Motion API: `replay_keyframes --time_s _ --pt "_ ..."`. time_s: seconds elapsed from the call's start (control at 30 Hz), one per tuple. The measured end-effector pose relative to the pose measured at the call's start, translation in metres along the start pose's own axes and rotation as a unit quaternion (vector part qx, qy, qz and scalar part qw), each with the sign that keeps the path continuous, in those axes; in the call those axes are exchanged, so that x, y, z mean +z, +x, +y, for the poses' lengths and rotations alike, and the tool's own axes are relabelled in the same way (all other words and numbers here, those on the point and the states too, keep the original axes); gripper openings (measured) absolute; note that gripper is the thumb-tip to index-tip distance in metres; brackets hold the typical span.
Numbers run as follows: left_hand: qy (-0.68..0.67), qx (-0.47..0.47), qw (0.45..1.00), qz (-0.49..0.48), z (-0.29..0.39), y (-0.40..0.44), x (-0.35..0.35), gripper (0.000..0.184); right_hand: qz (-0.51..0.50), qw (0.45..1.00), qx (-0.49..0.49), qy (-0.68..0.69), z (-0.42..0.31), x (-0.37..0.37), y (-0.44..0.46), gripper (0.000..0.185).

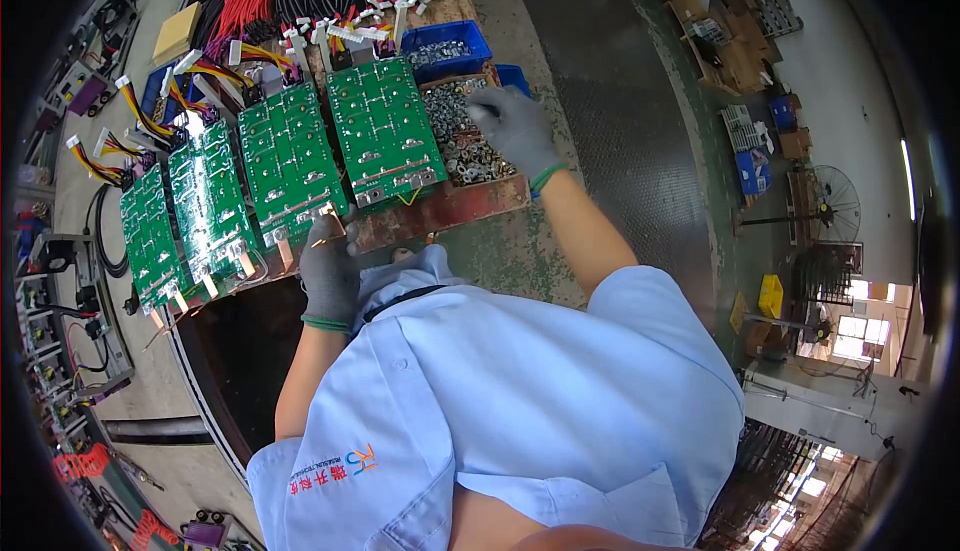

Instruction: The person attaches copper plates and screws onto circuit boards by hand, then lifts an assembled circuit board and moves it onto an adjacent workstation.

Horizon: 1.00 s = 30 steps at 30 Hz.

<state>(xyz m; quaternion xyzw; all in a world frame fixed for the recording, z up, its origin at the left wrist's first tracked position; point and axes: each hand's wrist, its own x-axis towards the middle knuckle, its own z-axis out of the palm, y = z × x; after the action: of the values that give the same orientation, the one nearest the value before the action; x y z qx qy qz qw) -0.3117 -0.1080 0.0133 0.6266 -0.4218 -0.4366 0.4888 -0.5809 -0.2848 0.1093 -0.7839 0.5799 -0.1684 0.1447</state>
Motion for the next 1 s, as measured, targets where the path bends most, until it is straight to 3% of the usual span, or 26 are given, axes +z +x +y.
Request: replay_keyframes --time_s 0.03,0.1,0.2,0.27,0.37,0.4,0.43,0.47,0.5,0.53,0.57,0.63,0.7,0.87,0.9,0.93,0.97,1.0 --pt "-0.159 -0.064 0.985 0.018 0.002 0.000 0.003 0.023 -0.001 1.000 -0.002 0.001 0.022 0.008 0.002 0.028" --pt "-0.313 -0.124 0.941 0.036 0.002 0.001 0.005 0.022 -0.037 0.969 0.007 -0.245 0.059 0.030 0.000 0.024" --pt "-0.351 -0.148 0.923 0.059 -0.006 0.001 0.007 0.022 -0.075 0.942 0.024 -0.326 0.082 0.053 -0.001 0.021" --pt "-0.153 -0.056 0.984 0.069 -0.008 0.000 0.010 0.020 -0.071 0.950 0.011 -0.303 0.083 0.050 -0.004 0.020" --pt "0.143 0.061 0.986 0.051 0.001 -0.005 0.009 0.018 -0.057 0.965 -0.007 -0.255 0.097 0.050 -0.006 0.020" --pt "-0.164 -0.054 0.985 0.030 0.000 -0.002 0.010 0.015 -0.044 0.972 -0.016 -0.230 0.101 0.052 -0.004 0.020" --pt "-0.453 -0.163 0.872 0.083 -0.002 0.000 0.011 0.019 -0.050 0.973 -0.028 -0.225 0.098 0.050 -0.003 0.020" --pt "-0.218 -0.067 0.970 0.086 0.008 -0.005 0.017 0.019 -0.021 0.977 -0.018 -0.211 0.090 0.048 -0.005 0.019" --pt "0.038 0.027 0.996 0.081 0.013 -0.006 0.017 0.019 0.008 0.981 -0.007 -0.195 0.081 0.046 -0.006 0.017" --pt "-0.183 -0.070 0.978 0.068 0.018 -0.003 0.018 0.016 0.080 0.979 -0.063 -0.175 0.076 0.046 -0.006 0.015" --pt "-0.392 -0.165 0.899 0.099 0.022 0.001 0.019 0.017 0.075 0.980 -0.073 -0.167 0.054 0.041 -0.004 0.015" --pt "-0.155 -0.012 0.987 0.037 -0.003 -0.002 0.017 0.011 0.090 0.981 -0.140 0.095 0.009 0.027 -0.005 0.018" --pt "-0.205 -0.046 0.976 0.049 0.001 -0.003 0.017 0.009 0.018 0.960 -0.188 0.208 -0.041 0.033 -0.014 0.016" --pt "-0.321 -0.092 0.942 0.033 -0.014 0.002 0.006 0.011 -0.142 0.950 -0.235 0.149 -0.127 0.065 -0.026 0.022" --pt "0.004 0.007 0.998 0.064 -0.011 0.000 0.004 0.017 -0.170 0.948 -0.234 0.131 -0.131 0.074 -0.025 0.022" --pt "0.324 0.114 0.935 0.092 -0.005 -0.003 0.005 0.022 -0.160 0.953 -0.225 0.126 -0.136 0.073 -0.023 0.022" --pt "0.282 0.053 0.955 0.074 0.011 -0.006 0.006 0.027 -0.177 0.955 -0.210 0.113 -0.141 0.069 -0.023 0.022" --pt "0.264 0.064 0.960 0.073 0.015 -0.006 0.007 0.029 -0.195 0.956 -0.195 0.099 -0.144 0.067 -0.024 0.021"
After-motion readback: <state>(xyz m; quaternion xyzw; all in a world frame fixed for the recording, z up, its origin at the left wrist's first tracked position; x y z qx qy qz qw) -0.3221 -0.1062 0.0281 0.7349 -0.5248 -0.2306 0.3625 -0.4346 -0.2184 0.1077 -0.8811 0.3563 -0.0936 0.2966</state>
